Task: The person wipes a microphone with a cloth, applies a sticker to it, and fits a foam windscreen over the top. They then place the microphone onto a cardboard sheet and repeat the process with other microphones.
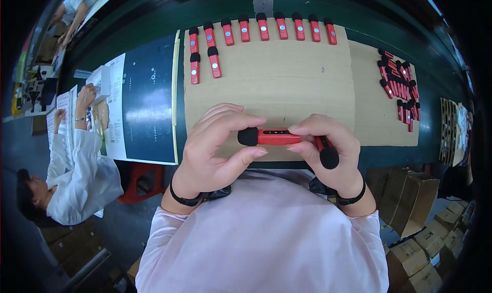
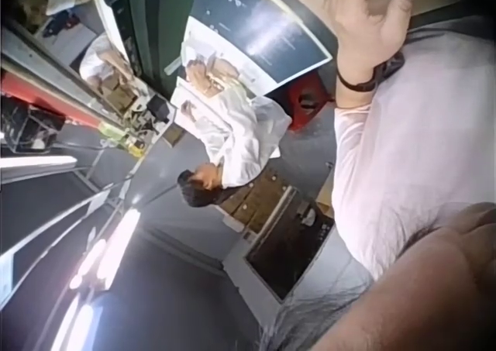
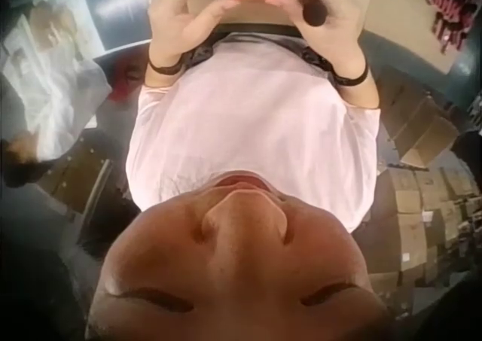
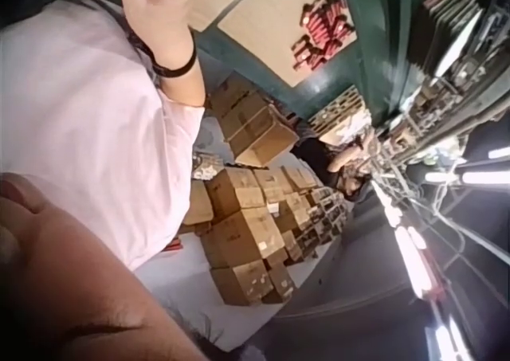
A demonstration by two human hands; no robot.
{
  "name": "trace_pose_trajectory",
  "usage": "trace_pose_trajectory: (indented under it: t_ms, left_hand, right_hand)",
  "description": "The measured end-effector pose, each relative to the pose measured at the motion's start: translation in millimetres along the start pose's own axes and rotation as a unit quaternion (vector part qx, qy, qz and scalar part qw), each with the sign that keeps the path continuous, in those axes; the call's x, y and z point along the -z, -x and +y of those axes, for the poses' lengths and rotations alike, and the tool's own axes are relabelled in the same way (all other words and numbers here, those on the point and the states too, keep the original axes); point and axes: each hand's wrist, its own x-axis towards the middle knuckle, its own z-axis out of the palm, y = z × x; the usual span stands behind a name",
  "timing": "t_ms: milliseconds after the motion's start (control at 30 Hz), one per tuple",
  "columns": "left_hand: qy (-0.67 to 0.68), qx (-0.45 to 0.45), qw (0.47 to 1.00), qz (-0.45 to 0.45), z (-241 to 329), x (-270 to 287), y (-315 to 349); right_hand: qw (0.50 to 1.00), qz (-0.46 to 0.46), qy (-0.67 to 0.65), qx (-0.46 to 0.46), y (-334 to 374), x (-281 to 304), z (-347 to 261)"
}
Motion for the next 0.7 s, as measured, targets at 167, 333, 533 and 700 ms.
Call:
trace_pose_trajectory:
  t_ms: [167, 333, 533, 700]
  left_hand:
    - [0.007, -0.012, 1.000, -0.004, 0, -3, -4]
    - [0.008, -0.022, 1.000, 0.005, 5, -6, -8]
    - [0.006, -0.037, 0.999, -0.007, 2, -5, -8]
    - [0.005, -0.037, 0.999, -0.009, 7, -6, -10]
  right_hand:
    - [0.999, 0.014, 0.042, -0.017, -1, -1, -10]
    - [0.997, 0.006, 0.053, 0.059, 0, 2, 3]
    - [0.996, 0.009, 0.056, 0.067, 1, 1, 2]
    - [0.997, 0.009, 0.053, 0.063, 2, 3, 0]
